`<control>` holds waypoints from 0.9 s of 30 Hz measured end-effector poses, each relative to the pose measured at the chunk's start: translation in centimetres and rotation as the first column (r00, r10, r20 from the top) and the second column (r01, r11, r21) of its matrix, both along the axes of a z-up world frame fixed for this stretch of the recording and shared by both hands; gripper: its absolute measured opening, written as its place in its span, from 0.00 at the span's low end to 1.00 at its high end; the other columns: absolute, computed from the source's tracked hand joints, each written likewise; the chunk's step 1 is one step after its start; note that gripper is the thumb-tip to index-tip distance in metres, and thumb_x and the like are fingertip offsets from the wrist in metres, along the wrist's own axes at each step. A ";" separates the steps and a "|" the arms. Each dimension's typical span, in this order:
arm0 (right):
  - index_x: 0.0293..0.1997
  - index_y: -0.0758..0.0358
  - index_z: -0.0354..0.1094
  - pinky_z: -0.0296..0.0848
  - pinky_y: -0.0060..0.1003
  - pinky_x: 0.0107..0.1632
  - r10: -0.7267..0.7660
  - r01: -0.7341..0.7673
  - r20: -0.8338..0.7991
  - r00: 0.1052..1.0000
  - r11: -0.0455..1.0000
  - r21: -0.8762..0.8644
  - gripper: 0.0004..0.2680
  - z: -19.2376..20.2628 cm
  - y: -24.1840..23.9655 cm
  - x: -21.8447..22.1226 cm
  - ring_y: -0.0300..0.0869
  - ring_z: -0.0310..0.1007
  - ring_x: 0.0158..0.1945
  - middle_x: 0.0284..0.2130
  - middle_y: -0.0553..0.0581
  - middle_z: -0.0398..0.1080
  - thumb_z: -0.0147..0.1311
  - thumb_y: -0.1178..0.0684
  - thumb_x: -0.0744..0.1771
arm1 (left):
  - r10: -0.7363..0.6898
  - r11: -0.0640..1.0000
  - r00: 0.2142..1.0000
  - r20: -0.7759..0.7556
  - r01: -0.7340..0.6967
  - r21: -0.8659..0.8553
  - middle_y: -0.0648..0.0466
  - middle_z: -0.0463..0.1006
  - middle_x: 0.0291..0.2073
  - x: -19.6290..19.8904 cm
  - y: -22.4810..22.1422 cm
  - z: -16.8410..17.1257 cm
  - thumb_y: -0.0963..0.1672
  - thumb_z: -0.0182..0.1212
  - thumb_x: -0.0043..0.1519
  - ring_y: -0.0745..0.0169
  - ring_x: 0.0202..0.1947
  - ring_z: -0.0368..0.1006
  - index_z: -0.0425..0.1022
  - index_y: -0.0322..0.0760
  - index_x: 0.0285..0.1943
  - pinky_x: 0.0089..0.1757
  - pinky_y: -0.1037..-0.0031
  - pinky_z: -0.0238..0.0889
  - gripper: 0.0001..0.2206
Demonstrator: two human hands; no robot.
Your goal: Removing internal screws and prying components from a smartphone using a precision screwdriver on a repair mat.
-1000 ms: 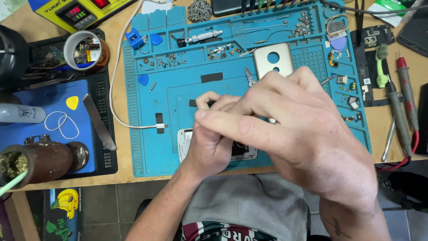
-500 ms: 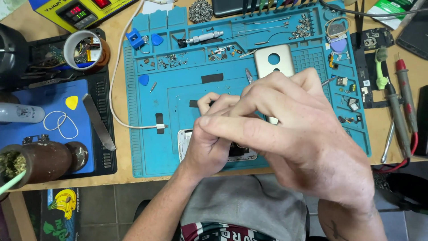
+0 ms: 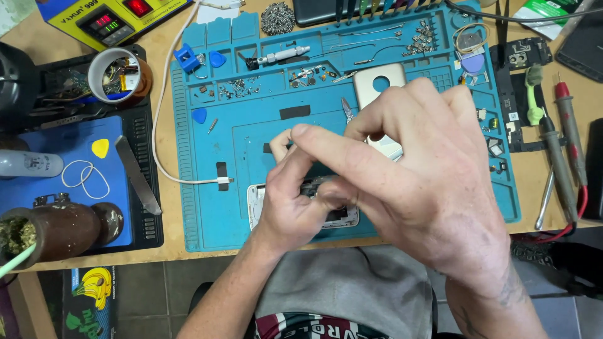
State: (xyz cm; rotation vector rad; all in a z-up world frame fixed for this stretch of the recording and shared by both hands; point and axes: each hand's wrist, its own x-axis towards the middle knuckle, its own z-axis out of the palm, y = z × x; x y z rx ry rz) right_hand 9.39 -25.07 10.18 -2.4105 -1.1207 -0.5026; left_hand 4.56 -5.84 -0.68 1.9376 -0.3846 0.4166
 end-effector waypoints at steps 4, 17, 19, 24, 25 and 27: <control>0.67 0.43 0.76 0.51 0.55 0.46 0.107 -0.101 -0.074 0.991 0.992 0.080 0.12 1.1 0.8 -0.8 0.52 0.67 0.45 0.46 0.51 0.76 0.52 0.57 0.77 | 0.063 0.998 0.987 0.145 -0.061 -0.020 0.52 0.83 0.43 0.4 -0.7 0.3 0.43 0.60 0.73 0.51 0.45 0.82 0.76 0.33 0.49 0.61 0.52 0.56 0.06; 0.68 0.45 0.77 0.49 0.49 0.50 0.145 -0.123 -0.163 0.976 0.983 0.140 0.12 0.4 0.9 -0.7 0.45 0.59 0.41 0.35 0.48 0.58 0.62 0.56 0.76 | -0.051 0.997 0.998 0.038 0.053 -0.051 0.53 0.81 0.57 0.1 -0.6 -0.5 0.51 0.65 0.72 0.51 0.57 0.77 0.74 0.40 0.63 0.63 0.53 0.52 0.17; 0.68 0.42 0.78 0.49 0.50 0.52 0.117 -0.096 -0.153 0.981 0.986 0.138 0.12 -0.2 1.1 -0.6 0.44 0.59 0.41 0.34 0.47 0.56 0.67 0.53 0.75 | 0.019 0.999 0.999 0.034 -0.018 -0.037 0.58 0.81 0.56 0.2 -0.8 -1.0 0.53 0.76 0.64 0.57 0.56 0.78 0.73 0.46 0.63 0.65 0.54 0.51 0.23; 0.70 0.39 0.77 0.50 0.52 0.54 0.084 -0.072 -0.111 0.990 0.992 0.102 0.14 -1.4 0.8 -0.5 0.46 0.61 0.43 0.36 0.49 0.58 0.58 0.40 0.74 | 0.083 0.997 0.992 0.100 -0.082 -0.014 0.58 0.80 0.39 -0.1 -0.8 -0.2 0.35 0.53 0.65 0.56 0.41 0.75 0.79 0.41 0.57 0.63 0.54 0.50 0.16; 0.70 0.39 0.77 0.50 0.52 0.54 0.092 -0.082 -0.104 0.990 0.992 0.101 0.14 -1.5 0.8 -0.6 0.46 0.61 0.43 0.36 0.49 0.58 0.58 0.40 0.74 | 0.091 0.996 0.990 0.106 -0.090 -0.015 0.58 0.80 0.39 -0.1 -0.8 -0.2 0.35 0.53 0.65 0.56 0.41 0.75 0.79 0.41 0.57 0.63 0.54 0.50 0.16; 0.71 0.36 0.75 0.48 0.53 0.51 0.047 -0.043 -0.074 0.996 0.998 0.051 0.14 -1.6 0.9 -0.7 0.48 0.58 0.41 0.35 0.49 0.58 0.63 0.42 0.75 | 0.070 0.997 0.991 0.113 -0.066 -0.039 0.58 0.77 0.37 0.0 -0.8 -0.1 0.36 0.52 0.65 0.56 0.41 0.72 0.76 0.41 0.52 0.61 0.55 0.50 0.12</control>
